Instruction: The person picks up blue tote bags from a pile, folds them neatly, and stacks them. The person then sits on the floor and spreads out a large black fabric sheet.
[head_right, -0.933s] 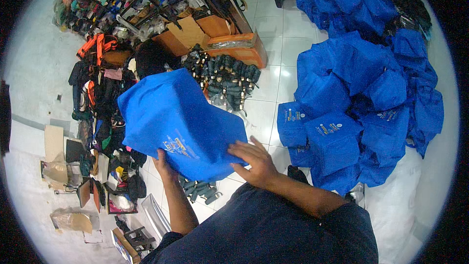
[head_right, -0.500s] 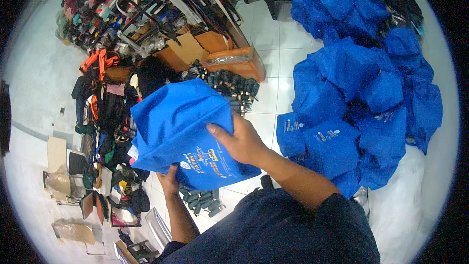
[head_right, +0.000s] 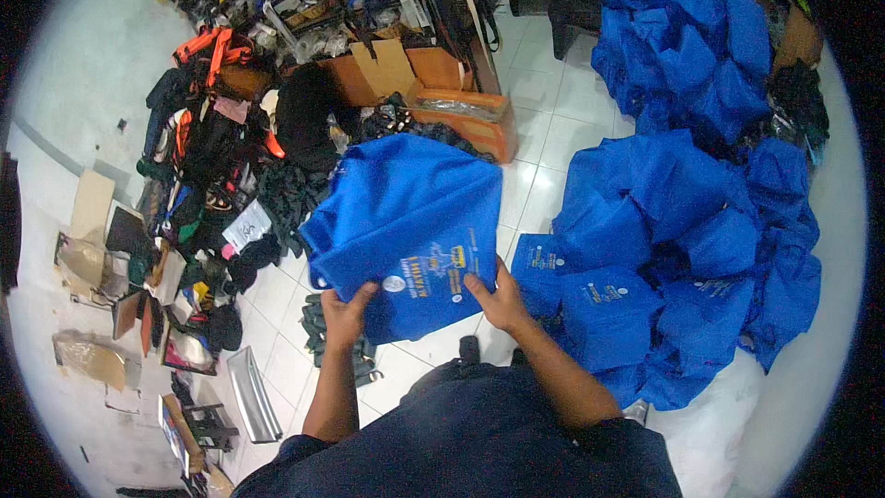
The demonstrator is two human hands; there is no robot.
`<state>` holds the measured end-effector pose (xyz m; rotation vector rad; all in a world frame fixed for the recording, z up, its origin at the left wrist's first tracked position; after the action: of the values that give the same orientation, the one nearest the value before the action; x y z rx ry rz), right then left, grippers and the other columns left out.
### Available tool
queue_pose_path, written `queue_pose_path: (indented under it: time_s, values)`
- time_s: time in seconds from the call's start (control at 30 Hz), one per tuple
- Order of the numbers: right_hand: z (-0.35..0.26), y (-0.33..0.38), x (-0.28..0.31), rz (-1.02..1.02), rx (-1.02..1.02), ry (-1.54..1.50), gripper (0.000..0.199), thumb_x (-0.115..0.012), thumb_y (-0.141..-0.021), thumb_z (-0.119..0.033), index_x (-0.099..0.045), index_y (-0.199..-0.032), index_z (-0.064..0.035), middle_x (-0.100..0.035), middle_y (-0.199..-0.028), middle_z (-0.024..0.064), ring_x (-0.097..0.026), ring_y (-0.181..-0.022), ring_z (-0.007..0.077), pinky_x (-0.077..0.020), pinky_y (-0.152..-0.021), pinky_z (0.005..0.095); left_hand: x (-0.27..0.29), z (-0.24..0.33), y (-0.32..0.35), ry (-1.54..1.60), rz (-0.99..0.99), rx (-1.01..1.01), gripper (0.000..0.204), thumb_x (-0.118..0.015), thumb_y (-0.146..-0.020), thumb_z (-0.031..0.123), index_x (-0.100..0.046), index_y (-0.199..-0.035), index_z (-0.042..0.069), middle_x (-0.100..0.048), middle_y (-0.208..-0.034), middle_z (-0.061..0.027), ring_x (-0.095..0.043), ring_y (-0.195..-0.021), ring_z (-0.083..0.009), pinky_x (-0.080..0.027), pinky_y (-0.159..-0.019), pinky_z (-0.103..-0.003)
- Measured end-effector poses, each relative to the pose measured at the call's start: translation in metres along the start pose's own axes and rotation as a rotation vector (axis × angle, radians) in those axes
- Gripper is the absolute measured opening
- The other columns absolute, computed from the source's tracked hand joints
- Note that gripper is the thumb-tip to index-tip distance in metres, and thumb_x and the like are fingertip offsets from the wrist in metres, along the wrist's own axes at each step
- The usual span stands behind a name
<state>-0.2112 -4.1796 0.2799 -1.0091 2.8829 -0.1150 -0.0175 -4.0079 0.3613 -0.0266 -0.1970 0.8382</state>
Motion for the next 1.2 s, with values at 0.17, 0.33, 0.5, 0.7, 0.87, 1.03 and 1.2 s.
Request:
queue_pose_path:
  time_s: [0.17, 0.33, 0.5, 0.7, 0.87, 1.03, 1.2]
  values:
    - [0.044, -0.004, 0.013, 0.218, -0.076, 0.034, 0.035, -0.058, -0.094, -0.034, -0.062, -0.106, -0.0014, -0.065, -0.090, 0.0055, -0.056, -0.083, 0.0119, -0.0462, -0.076, 0.0294, -0.058, 0.023, 0.016, -0.246, 0.053, -0.229, 0.026, -0.079, -0.076, 0.014, -0.064, -0.092, 0.000, -0.060, -0.087, -0.0070, -0.060, -0.079, -0.0153, -0.047, -0.068, -0.029]
    - [0.082, 0.007, 0.033, 0.500, 0.012, 0.145, 0.044, -0.055, -0.094, -0.041, -0.059, -0.109, -0.0002, -0.067, -0.093, 0.0131, -0.061, -0.084, 0.0233, -0.0473, -0.077, 0.0370, -0.087, 0.007, 0.021, -0.285, 0.013, -0.297, 0.028, -0.080, -0.073, 0.014, -0.064, -0.093, 0.002, -0.057, -0.081, -0.0109, -0.058, -0.073, -0.0249, -0.045, -0.066, -0.035]
    - [0.087, 0.013, 0.027, 0.568, -0.105, 0.298, 0.049, -0.052, -0.092, -0.047, -0.060, -0.106, -0.0002, -0.065, -0.087, 0.0225, -0.063, -0.080, 0.0361, -0.0473, -0.073, 0.0433, -0.092, 0.003, 0.024, -0.355, 0.013, -0.268, 0.030, -0.080, -0.072, 0.017, -0.064, -0.093, 0.002, -0.055, -0.079, -0.0117, -0.056, -0.072, -0.0277, -0.044, -0.065, -0.036]
    - [0.104, 0.002, 0.045, 0.505, -0.144, 0.665, 0.038, -0.046, -0.096, -0.042, -0.057, -0.088, -0.0071, -0.065, -0.075, 0.0154, -0.064, -0.069, 0.0369, -0.0463, -0.064, 0.0483, -0.077, -0.048, -0.035, 0.025, -0.054, 0.173, 0.035, -0.076, -0.080, 0.021, -0.062, -0.102, -0.002, -0.067, -0.096, -0.0121, -0.062, -0.082, -0.0184, -0.048, -0.075, -0.031]
    - [0.109, 0.021, 0.070, 0.372, -0.351, 0.412, 0.041, -0.054, -0.094, -0.044, -0.059, -0.088, -0.0040, -0.064, -0.071, 0.0120, -0.061, -0.058, 0.0209, -0.0469, -0.054, 0.0355, -0.030, -0.066, -0.087, 0.079, -0.081, 0.500, 0.054, -0.075, -0.081, 0.028, -0.055, -0.119, -0.005, -0.065, -0.109, -0.0183, -0.065, -0.090, -0.0253, -0.052, -0.080, -0.036]
    - [0.116, 0.036, 0.097, 0.469, -0.387, 0.226, 0.033, -0.061, -0.092, -0.036, -0.060, -0.094, -0.0032, -0.061, -0.071, 0.0044, -0.055, -0.057, 0.0099, -0.0431, -0.051, 0.0241, -0.014, -0.076, -0.131, 0.062, -0.336, 0.525, 0.058, -0.075, -0.080, 0.029, -0.053, -0.122, -0.005, -0.064, -0.110, -0.0188, -0.066, -0.090, -0.0249, -0.053, -0.081, -0.035]
    - [0.064, 0.019, 0.087, 0.534, -0.274, 0.368, 0.050, -0.070, -0.084, -0.038, -0.055, -0.117, -0.0039, -0.063, -0.087, 0.0097, -0.060, -0.075, 0.0168, -0.0494, -0.067, 0.0314, -0.034, -0.070, -0.163, -0.085, -0.625, 0.343, 0.061, -0.077, -0.078, 0.028, -0.053, -0.123, -0.005, -0.065, -0.108, -0.0175, -0.066, -0.088, -0.0241, -0.054, -0.079, -0.035]
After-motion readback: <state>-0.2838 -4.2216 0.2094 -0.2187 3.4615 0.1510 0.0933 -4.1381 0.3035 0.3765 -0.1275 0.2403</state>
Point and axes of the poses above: each hand's wrist, its own y-axis away from the middle knuckle, its own x-axis out of the back of the hand, z = x × y, the point moved 1 cm from there along -y, towards the middle knuckle
